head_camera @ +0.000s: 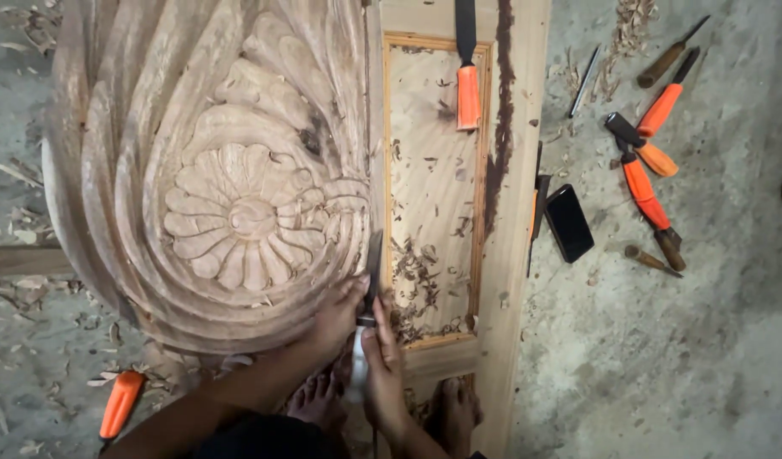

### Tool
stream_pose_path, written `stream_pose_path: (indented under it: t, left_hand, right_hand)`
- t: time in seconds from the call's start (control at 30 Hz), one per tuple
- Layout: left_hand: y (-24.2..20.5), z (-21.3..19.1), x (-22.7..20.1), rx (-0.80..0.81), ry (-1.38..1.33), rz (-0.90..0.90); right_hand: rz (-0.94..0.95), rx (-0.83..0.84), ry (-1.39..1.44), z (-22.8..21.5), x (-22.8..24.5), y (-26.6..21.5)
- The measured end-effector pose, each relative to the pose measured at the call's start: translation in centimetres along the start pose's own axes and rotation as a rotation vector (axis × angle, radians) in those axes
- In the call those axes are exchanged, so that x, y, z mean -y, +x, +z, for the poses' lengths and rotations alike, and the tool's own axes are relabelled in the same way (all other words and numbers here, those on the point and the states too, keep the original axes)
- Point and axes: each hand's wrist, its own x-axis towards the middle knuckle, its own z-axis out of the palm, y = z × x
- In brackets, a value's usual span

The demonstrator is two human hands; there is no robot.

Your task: The person carves decorative designs into a wooden panel using various chisels and a mallet.

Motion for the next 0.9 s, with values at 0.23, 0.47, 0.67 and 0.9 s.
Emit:
stream_pose_path:
  t: [0.23, 0.47, 0.67, 0.9]
  left_hand:
    - [1.5, -1.4, 3.3, -0.084, -0.037, 0.068]
    - [1.7, -0.4, 1.3, -0.074, -0.085, 0.033]
    - [2.9, -2.8, 5.0, -0.13, 0.179, 0.133]
    - [1.1, -1.1, 2.6, -0.048, -0.021, 0.042]
  right_hand:
    - [-0.241, 0.049, 0.096, 0.5, -0.4, -0.2]
    - [-0.062, 0.036, 0.229, 0.8, -0.1, -0.6]
    - [-0.094, 0.049, 0.208, 1.0, -0.3, -1.4]
    - [-0.077, 0.034, 0.201, 0.8, -1.2, -0.8]
